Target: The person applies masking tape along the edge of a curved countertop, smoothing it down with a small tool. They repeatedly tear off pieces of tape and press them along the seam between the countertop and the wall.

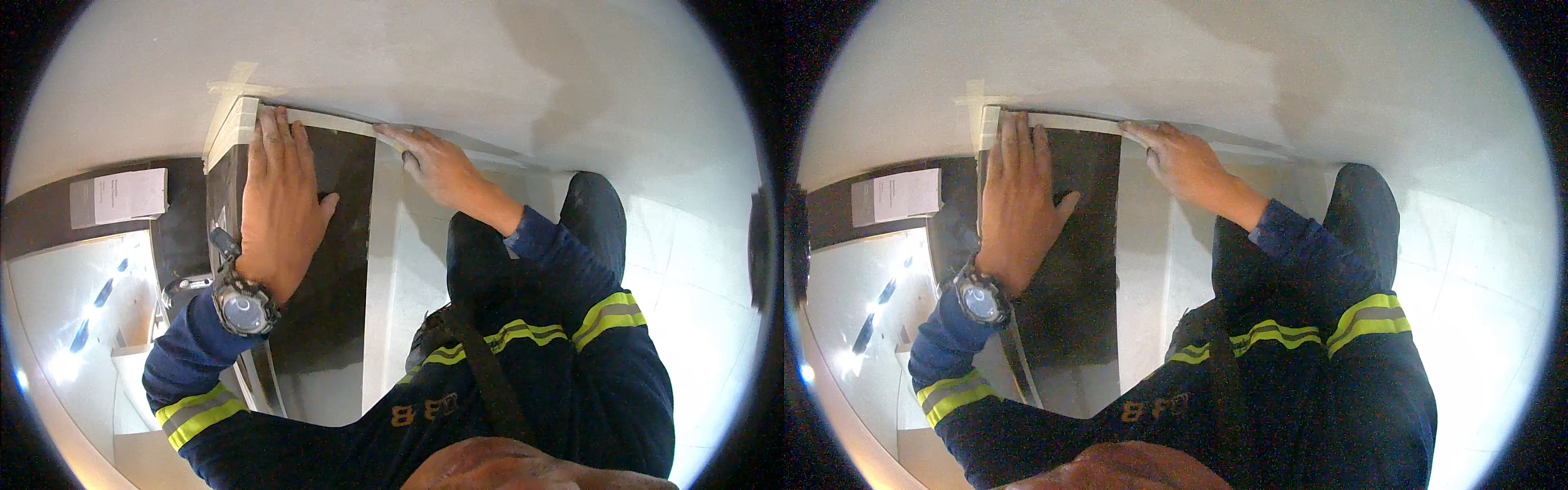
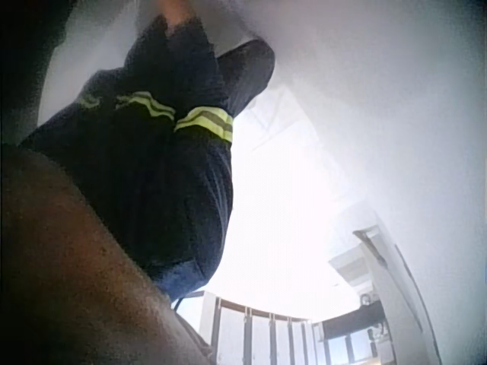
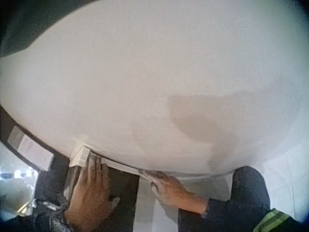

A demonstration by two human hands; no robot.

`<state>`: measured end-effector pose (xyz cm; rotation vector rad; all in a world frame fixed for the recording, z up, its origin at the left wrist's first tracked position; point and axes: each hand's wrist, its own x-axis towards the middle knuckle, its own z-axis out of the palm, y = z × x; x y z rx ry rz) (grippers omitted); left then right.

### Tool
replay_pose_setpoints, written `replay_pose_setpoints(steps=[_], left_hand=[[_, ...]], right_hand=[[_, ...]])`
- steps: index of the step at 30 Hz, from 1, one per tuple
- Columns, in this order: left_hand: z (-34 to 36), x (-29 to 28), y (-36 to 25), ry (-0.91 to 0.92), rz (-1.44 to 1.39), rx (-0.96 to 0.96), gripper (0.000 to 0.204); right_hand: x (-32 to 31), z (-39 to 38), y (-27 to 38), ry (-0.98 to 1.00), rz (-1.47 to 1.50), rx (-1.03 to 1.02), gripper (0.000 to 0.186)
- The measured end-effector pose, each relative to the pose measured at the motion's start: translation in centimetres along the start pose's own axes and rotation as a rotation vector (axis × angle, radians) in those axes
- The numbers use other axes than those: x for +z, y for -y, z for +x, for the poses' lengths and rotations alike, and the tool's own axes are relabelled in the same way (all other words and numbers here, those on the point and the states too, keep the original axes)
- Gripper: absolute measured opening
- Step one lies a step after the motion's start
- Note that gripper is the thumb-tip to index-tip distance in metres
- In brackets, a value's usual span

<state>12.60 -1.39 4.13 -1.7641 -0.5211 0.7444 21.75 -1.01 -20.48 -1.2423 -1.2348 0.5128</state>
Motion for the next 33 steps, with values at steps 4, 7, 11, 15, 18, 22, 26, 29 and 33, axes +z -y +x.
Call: replay_pose_setpoints(steps=[4,7,11,15,18,22,26,29,33], left_hand=[[-0.3,-0.7,1.6,-0.085,0.083,-0.006,0.089],[0.2,0.6,0.7,-0.14,0.005,0.01,0.087],[1.2,2.0,-1.2,-0.173,-0.22,0.296,0.084],[4.0,3.3,-1.2,-0.108,-0.226,0.469,0.079],[5.0,2.2,-1.6,-0.031,-0.277,0.547,0.077],[6.2,2.5,-1.9,-0.035,-0.336,0.615,0.072],[7.2,2.4,-2.5,-0.031,-0.348,0.642,0.062],[7.1,2.3,-3.8,-0.076,-0.271,0.648,0.054],[7.8,1.0,-4.6,-0.069,-0.316,0.648,0.05]], right_hand=[[0.2,0.1,0.2,0.003,0.006,0.035,0.059],[0.2,-0.1,-0.5,-0.136,-0.018,-0.08,0.052],[2.0,0.1,-1.0,-0.195,0.11,0.017,0.049],[2.9,0.3,-0.9,-0.175,0.371,0.219,0.046],[4.0,0.6,-1.7,-0.185,0.628,0.291,0.042],[4.2,1.5,-0.7,-0.191,0.82,0.394,0.035],[6.4,2.0,-1.4,-0.25,1.123,0.401,0.029],[6.8,1.6,-2.0,-0.263,1.303,0.365,0.024],[7.5,1.4,-2.6,-0.262,1.407,0.373,0.02]])
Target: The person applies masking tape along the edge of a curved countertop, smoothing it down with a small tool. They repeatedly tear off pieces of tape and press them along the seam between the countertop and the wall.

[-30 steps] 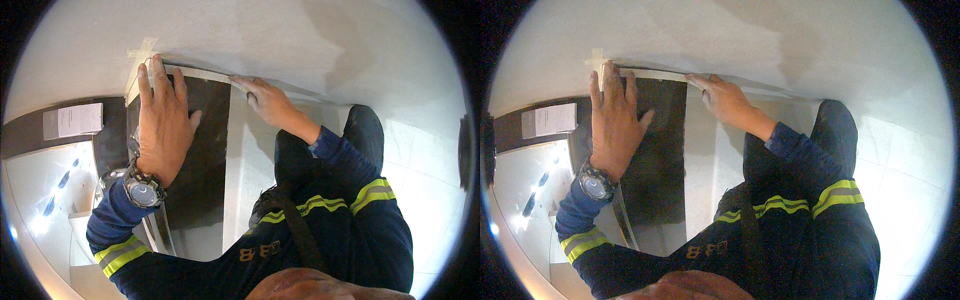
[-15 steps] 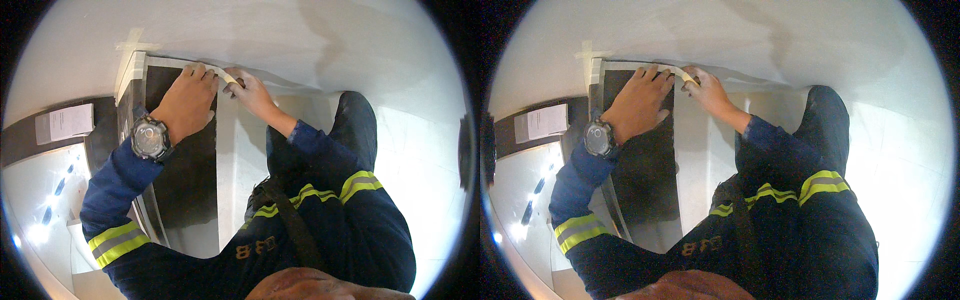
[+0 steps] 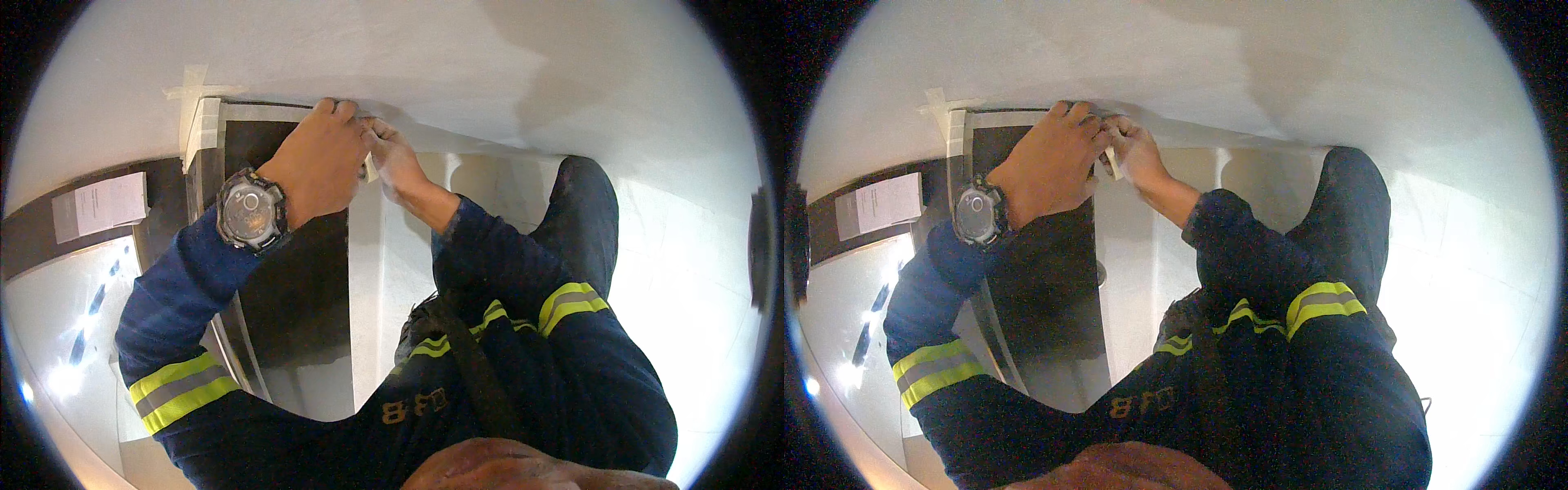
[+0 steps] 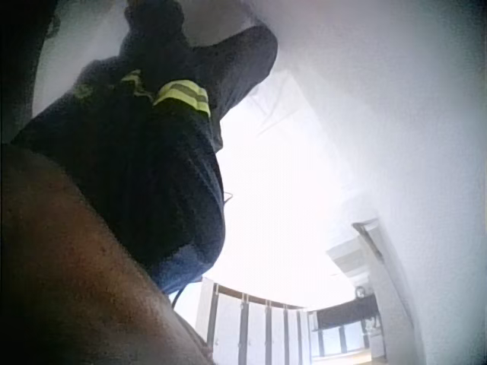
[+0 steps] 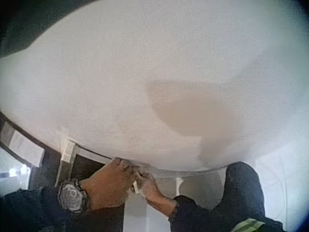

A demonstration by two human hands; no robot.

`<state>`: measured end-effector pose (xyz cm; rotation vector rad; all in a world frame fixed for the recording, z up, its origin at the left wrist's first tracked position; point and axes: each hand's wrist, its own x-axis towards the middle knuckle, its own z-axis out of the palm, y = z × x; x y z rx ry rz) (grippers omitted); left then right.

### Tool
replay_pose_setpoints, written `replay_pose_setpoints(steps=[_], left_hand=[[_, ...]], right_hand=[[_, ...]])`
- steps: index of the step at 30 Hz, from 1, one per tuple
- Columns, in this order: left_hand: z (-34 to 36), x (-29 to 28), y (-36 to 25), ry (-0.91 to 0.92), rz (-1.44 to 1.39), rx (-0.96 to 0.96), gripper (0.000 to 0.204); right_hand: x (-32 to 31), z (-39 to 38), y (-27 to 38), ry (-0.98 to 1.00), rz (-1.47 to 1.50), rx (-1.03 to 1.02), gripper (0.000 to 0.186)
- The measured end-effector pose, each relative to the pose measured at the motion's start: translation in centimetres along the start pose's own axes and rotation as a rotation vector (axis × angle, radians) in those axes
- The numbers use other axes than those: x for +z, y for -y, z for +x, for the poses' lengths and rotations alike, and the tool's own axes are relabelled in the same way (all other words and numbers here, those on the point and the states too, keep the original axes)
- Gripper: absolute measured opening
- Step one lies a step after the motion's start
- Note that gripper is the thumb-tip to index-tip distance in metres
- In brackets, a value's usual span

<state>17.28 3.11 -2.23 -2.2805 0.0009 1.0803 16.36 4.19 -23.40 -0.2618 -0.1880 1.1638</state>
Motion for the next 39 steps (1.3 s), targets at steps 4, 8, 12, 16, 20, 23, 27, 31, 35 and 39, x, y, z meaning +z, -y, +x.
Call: replay_pose_setpoints(steps=[4,8,12,16,20,23,27,31,35,39], left_hand=[[0.4,-0.5,-0.2,-0.023,-0.015,0.018,0.051],[0.4,-0.6,-0.4,-0.011,-0.005,-0.007,0.049],[0.6,-0.7,-0.5,0.068,-0.018,0.0,0.044],[0.0,0.0,1.7,0.101,0.013,-0.01,0.045],[-1.3,1.1,3.4,-0.112,-0.369,0.066,0.053],[-4.1,-1.6,4.7,-0.481,-0.597,0.001,0.039],[-6.8,-2.9,2.8,-0.71,-0.703,-0.137,0.027],[-7.9,-3.1,0.5,-0.618,-1.026,-0.148,0.025],[-8.7,-3.8,-0.6,-0.519,-1.183,-0.14,0.021],[-9.1,-3.4,-1.4,-0.58,-1.234,-0.198,0.019]], right_hand=[[0.3,-0.6,0.8,-0.033,0.119,0.051,0.013],[1.8,-1.6,1.5,-0.129,0.137,0.097,0.007],[1.6,-1.7,0.5,-0.107,0.09,0.254,0.007],[4.1,-1.3,-8.2,-0.124,0.067,0.223,0.019],[-0.8,-2.6,-0.9,0.196,-0.499,0.377,0.027],[-1.7,-5.0,6.9,0.224,-0.932,0.015,0.027],[2.3,-9.6,15.6,0.239,-0.97,-0.034,0.03],[5.5,-11.9,18.2,0.252,-0.927,-0.111,0.033],[6.4,-12.7,17.7,0.272,-0.926,-0.221,0.051],[7.0,-12.7,17.2,0.342,-0.888,-0.293,0.067]])
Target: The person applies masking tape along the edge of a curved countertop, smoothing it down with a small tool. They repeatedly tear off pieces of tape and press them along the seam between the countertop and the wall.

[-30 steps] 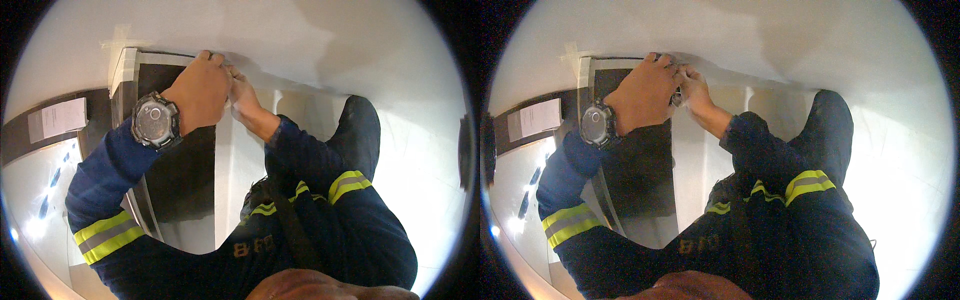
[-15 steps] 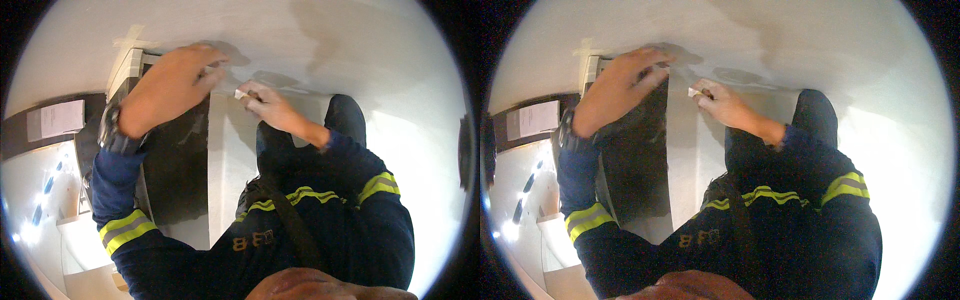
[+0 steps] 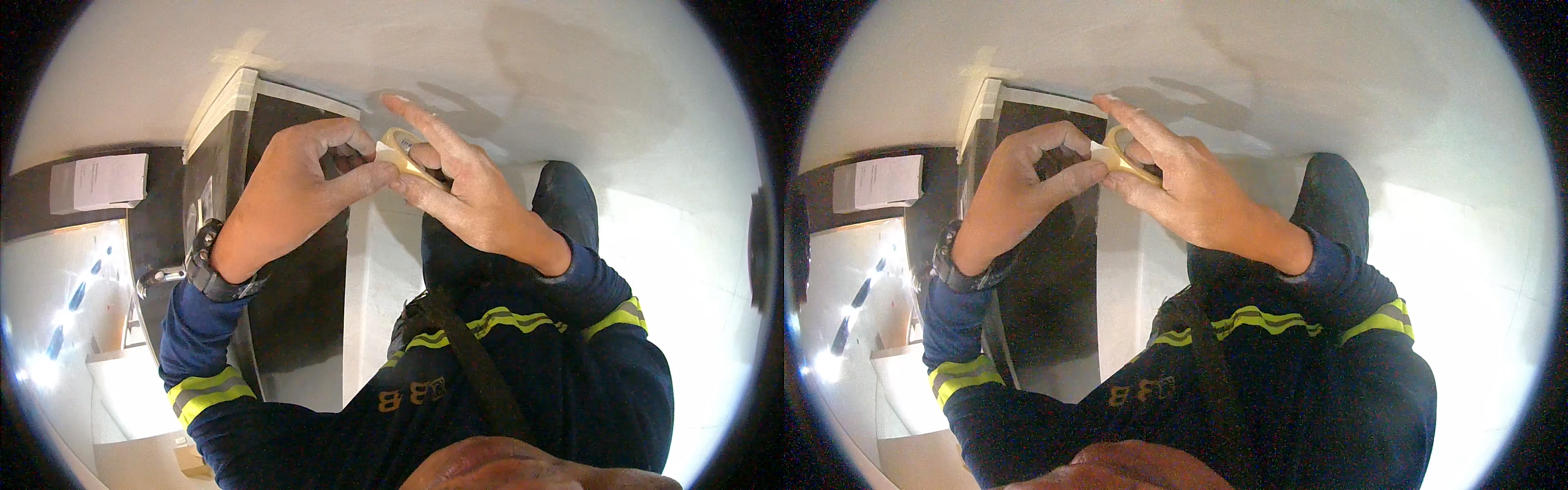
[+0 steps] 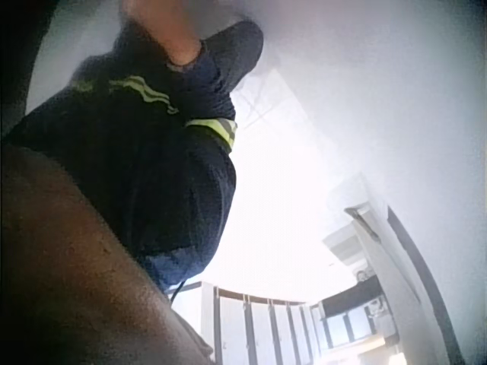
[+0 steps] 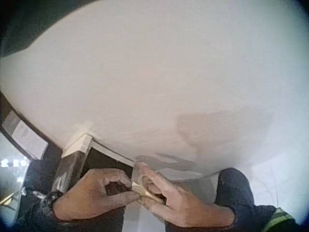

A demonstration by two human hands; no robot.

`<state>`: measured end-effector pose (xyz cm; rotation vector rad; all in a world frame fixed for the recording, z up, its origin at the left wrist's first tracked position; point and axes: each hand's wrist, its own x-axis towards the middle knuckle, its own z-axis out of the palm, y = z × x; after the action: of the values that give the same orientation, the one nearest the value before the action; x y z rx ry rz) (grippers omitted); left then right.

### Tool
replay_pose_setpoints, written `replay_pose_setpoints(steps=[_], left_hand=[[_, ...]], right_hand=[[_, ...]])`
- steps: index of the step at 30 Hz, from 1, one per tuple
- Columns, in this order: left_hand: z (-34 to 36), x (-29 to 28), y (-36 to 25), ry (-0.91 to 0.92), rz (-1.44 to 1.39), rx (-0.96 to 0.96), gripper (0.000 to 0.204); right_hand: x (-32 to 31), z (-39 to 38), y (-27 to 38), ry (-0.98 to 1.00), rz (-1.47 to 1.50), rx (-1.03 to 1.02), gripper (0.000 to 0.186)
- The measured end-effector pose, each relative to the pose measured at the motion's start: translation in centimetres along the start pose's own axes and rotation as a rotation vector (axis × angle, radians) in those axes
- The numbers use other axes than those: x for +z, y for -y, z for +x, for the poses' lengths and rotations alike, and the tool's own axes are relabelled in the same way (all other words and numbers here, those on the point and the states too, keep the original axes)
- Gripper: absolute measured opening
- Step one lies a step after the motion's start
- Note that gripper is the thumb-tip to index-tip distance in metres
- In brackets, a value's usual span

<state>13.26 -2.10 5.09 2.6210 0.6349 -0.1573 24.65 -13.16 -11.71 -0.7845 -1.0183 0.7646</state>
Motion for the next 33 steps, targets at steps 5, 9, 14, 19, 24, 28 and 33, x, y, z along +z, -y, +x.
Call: replay_pose_setpoints(steps=[5,9,14,19,24,28,33], left_hand=[[-0.8,0.3,-0.7,-0.055,0.096,0.011,0.015],[-1.3,0.4,-0.1,-0.168,0.368,0.145,0.01],[-0.2,-2.9,1.6,-0.365,0.81,0.267,0.01],[1.8,-4.2,3.4,-0.294,1.362,0.197,0.014],[2.4,-5.2,3.5,-0.207,1.541,0.125,0.017],[2.5,-4.3,2.0,-0.19,1.502,0.14,0.016],[3.2,-4.7,3.6,-0.168,1.675,0.044,0.013]], right_hand=[[-0.2,0.0,1.0,0.102,-0.063,-0.016,0.06],[-0.3,-0.9,-2.1,0.039,-0.16,-0.179,0.051],[0.3,-0.6,-6.7,-0.128,-0.355,-0.108,0.041],[0.0,3.9,-10.5,-0.115,-0.266,-0.122,0.031],[0.7,3.8,-12.0,-0.123,-0.269,-0.149,0.03],[-0.1,2.9,-13.8,-0.122,-0.335,0.021,0.031],[0.9,4.6,-14.9,-0.119,-0.406,-0.232,0.033]])
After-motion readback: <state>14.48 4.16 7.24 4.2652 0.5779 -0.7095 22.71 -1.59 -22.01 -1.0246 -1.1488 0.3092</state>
